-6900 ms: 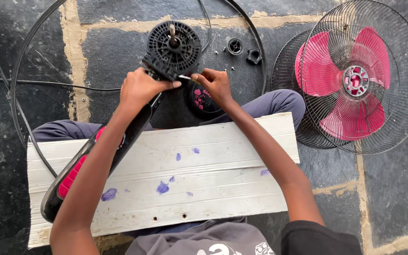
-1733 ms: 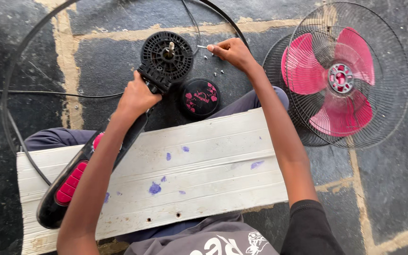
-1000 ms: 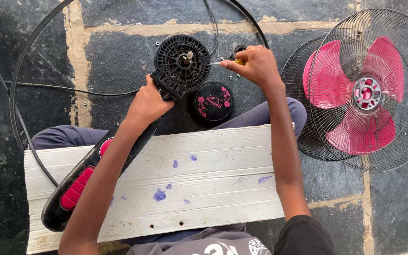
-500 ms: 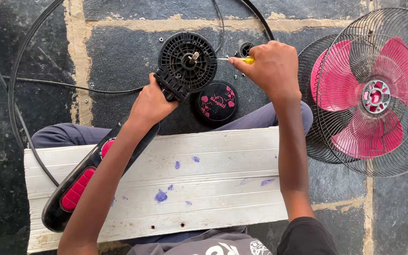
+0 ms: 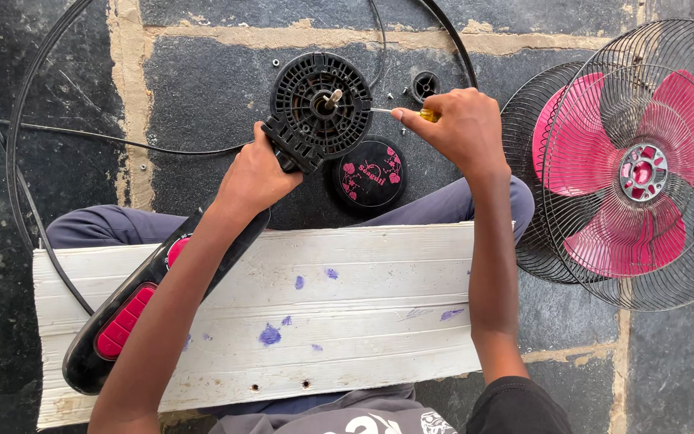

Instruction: The person disassembles a standing fan motor using a yellow screwdriver. They remove screws from the motor housing, separate the casing, and manipulate internal components while seated on the floor.

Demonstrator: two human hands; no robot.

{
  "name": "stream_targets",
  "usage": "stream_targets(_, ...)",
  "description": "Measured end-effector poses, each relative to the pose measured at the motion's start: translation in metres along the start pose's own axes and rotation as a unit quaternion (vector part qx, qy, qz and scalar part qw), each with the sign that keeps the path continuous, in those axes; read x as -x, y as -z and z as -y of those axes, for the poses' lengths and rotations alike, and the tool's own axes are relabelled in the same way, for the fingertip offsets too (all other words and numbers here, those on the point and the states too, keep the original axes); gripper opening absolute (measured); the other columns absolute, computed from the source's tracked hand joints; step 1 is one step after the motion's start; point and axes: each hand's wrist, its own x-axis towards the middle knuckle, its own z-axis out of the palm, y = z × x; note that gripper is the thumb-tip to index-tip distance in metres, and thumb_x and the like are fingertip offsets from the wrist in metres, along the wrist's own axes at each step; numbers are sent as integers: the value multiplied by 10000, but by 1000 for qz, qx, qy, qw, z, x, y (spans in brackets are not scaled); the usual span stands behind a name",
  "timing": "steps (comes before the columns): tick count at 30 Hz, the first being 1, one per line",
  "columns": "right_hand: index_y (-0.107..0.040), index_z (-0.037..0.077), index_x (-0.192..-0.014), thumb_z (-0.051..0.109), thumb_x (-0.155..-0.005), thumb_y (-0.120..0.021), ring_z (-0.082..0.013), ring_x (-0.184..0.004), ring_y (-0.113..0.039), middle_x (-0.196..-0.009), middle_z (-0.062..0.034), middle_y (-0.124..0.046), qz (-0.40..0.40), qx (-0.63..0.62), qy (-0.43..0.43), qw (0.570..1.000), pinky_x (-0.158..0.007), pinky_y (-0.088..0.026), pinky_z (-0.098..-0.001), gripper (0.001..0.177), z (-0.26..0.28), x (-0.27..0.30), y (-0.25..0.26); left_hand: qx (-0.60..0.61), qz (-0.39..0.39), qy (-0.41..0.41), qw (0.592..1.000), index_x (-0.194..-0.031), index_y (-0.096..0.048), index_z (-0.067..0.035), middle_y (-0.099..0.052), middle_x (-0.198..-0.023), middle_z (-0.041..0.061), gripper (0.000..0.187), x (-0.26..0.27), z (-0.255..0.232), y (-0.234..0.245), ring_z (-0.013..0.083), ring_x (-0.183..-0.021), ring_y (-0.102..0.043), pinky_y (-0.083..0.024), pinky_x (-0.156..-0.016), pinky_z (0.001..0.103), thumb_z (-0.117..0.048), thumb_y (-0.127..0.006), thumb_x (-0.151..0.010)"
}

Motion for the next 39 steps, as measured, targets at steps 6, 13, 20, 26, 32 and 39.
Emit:
stream_targets(6, -745, 85, -693, 779, -947, -590, -220, -582, -590, -549, -72, -576, 16, -20, -17, 1000, -538, -439, -398, 755, 0, 1, -2, 4, -7, -13, 1000, -1226, -415, 44, -727, -919, 275, 683, -1, 0, 1, 448, -928, -729, -582, -854, 469, -217, -794, -721)
stream_targets(13, -747, 87, -689, 772, -945, -601, -206, -541, -570, -524, -58, -566, 10, -35, -10, 999, -531, -434, -384, 746, -3, -1, -2, -7, 1, -5, 1000, -1220, -415, 38, -720, -912, 280, 674, 0, -2, 2, 442, -915, -736, -588, -855, 464, -213, -792, -721)
stream_targets(20, -742, 90, -678, 775, -947, -594, -174, -495, -541, -493, -40, -542, 23, -45, -22, 998, -520, -419, -350, 751, -6, -1, -6, -20, 13, 10, 1000, -1229, -415, 12, -730, -904, 261, 672, 0, -5, 3, 408, -894, -750, -600, -855, 445, -228, -792, -727)
stream_targets(26, -741, 92, -662, 800, -940, -582, -161, -485, -521, -481, -28, -522, 15, -30, -20, 999, -501, -405, -352, 777, -5, -2, -9, -14, 7, -6, 1000, -1239, -406, 19, -724, -936, 277, 673, -1, -2, 3, 445, -931, -732, -589, -858, 462, -230, -783, -741)
stream_targets(32, -663, 58, -615, 784, -913, -600, -164, -446, -453, -465, -30, -465, 59, -108, -77, 989, -487, -374, -353, 787, 1, -5, -11, 20, 6, -40, 999, -1251, -383, 42, -714, -941, 301, 654, -2, 5, 4, 484, -944, -709, -568, -855, 484, -190, -751, -762)
stream_targets(39, -595, 38, -568, 750, -926, -615, -158, -429, -421, -467, -22, -442, 11, -171, -76, 982, -455, -342, -373, 798, 7, -2, -22, 15, -1, -51, 999, -1235, -399, 57, -701, -937, 334, 612, -3, 4, 7, 525, -969, -674, -554, -862, 508, -166, -732, -774)
